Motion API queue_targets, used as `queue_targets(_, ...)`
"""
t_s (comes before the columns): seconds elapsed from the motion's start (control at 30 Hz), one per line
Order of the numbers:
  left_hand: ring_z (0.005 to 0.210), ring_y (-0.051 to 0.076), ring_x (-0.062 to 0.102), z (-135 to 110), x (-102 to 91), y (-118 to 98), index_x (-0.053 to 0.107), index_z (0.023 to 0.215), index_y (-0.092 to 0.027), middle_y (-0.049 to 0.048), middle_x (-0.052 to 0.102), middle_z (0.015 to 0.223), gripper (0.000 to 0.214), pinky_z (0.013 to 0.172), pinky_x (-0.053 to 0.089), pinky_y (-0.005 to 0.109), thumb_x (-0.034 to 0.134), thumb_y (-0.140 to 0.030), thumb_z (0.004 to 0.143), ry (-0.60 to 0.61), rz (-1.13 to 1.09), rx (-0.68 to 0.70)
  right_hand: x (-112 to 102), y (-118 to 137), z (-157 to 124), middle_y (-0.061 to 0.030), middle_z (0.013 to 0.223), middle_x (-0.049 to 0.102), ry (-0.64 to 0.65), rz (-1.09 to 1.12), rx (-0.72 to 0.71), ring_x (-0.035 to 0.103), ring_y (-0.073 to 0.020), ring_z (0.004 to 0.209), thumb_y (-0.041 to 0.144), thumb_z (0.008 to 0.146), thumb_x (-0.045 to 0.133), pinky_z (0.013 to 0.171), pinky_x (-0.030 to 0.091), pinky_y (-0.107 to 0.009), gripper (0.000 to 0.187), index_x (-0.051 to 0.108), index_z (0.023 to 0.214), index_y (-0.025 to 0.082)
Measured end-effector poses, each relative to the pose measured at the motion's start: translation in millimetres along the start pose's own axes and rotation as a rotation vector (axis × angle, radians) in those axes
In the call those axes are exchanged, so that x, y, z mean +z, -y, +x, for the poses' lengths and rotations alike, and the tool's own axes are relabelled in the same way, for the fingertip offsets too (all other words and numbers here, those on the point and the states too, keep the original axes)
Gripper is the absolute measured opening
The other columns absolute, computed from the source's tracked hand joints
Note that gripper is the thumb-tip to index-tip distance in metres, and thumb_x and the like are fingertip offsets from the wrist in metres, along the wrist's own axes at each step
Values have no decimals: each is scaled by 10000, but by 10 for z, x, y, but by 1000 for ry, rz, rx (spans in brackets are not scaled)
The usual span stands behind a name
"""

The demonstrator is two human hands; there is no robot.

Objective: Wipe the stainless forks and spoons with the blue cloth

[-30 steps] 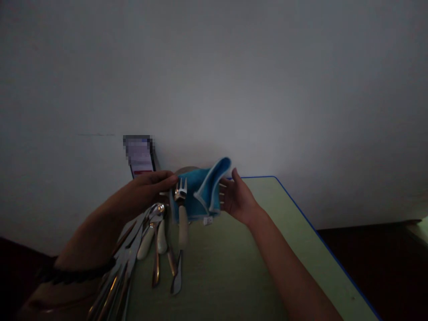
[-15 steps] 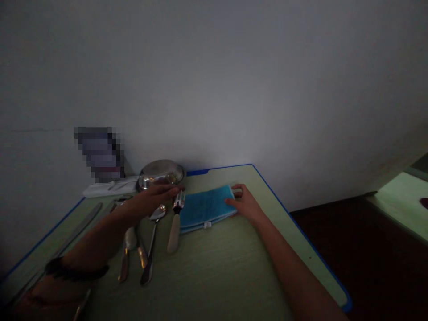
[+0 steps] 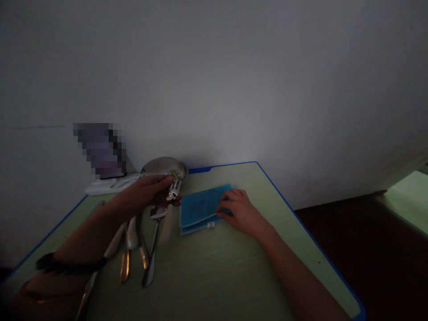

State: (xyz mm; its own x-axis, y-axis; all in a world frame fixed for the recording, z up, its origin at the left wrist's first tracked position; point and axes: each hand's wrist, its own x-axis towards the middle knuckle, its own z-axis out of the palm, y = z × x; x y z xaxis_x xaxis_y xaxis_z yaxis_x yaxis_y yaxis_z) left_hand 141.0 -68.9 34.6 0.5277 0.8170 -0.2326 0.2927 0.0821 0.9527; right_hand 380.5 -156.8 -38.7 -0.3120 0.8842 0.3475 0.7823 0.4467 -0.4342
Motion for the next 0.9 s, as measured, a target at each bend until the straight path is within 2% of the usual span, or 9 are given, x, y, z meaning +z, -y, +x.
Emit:
queue_targets(0.1, 624, 154, 659, -8, -47, 11, 467, 716, -161, 20, 655, 622, 207, 496, 448, 201, 460, -317, 852, 3, -30, 12, -27, 21, -17, -46, 952, 537, -2, 3, -4, 482, -169, 952, 311, 817, 552, 881, 321, -351, 145, 658, 879, 233)
queue_targets(0.23, 638, 162, 660, -6, -72, 26, 495, 740, -151, 40, 665, 657, 205, 517, 477, 218, 471, -323, 848, 8, -58, 27, -14, 16, -48, -12, 909, 556, 49, 29, 12, 512, -150, 912, 375, 780, 584, 857, 356, -308, 136, 659, 795, 262)
queue_targets(0.37, 659, 164, 659, 5, -50, 34, 506, 772, -157, 24, 650, 672, 179, 514, 495, 223, 488, -322, 838, -15, -89, 42, 79, -72, -24, -126, 1012, 513, -151, -8, 241, 465, -247, 993, 422, 841, 446, 877, 327, -435, 344, 588, 1007, 156)
queue_targets(0.43, 665, 153, 648, 10, -30, 28, 520, 781, -162, -1, 624, 665, 152, 536, 516, 238, 503, -305, 829, -36, -109, 59, 135, -107, 1, -172, 1023, 496, -228, -16, 348, 445, -304, 996, 465, 784, 506, 864, 304, -499, 451, 559, 1049, 105)
queue_targets(0.5, 649, 128, 628, 17, -11, 19, 534, 779, -168, -23, 594, 657, 134, 556, 529, 242, 521, -295, 817, -64, -127, 85, 189, -117, 28, -157, 958, 522, -247, 16, 402, 463, -312, 941, 458, 677, 623, 837, 321, -494, 445, 593, 950, 108)
queue_targets(0.57, 629, 107, 608, 27, 9, 14, 534, 763, -171, -38, 566, 646, 130, 566, 534, 237, 531, -292, 810, -94, -145, 107, 235, -111, 56, -105, 848, 552, -253, 88, 427, 499, -269, 844, 392, 620, 672, 786, 369, -432, 325, 603, 810, 138)
queue_targets(0.67, 607, 104, 599, 43, 68, 21, 512, 742, -171, -43, 549, 638, 152, 563, 545, 256, 515, -303, 816, -129, -170, 120, 265, -109, 102, -37, 717, 559, -319, 234, 483, 521, -198, 686, 365, 683, 604, 675, 415, -351, 217, 568, 760, 166)
queue_targets(0.8, 609, 125, 611, 67, 231, 55, 522, 738, -153, -17, 568, 638, 161, 559, 553, 280, 503, -289, 821, -135, -172, 112, 228, -97, 138, -70, 902, 614, -508, 454, 561, 571, -206, 781, 454, 801, 442, 702, 446, -354, 365, 513, 1005, 159)
queue_targets(0.9, 611, 133, 615, 98, 374, 93, 537, 728, -140, -1, 584, 635, 171, 569, 554, 288, 509, -284, 816, -127, -156, 107, 197, 39, 107, -77, 1017, 633, -498, 645, 531, 609, -206, 830, 489, 802, 442, 738, 471, -351, 453, 489, 1115, 165)
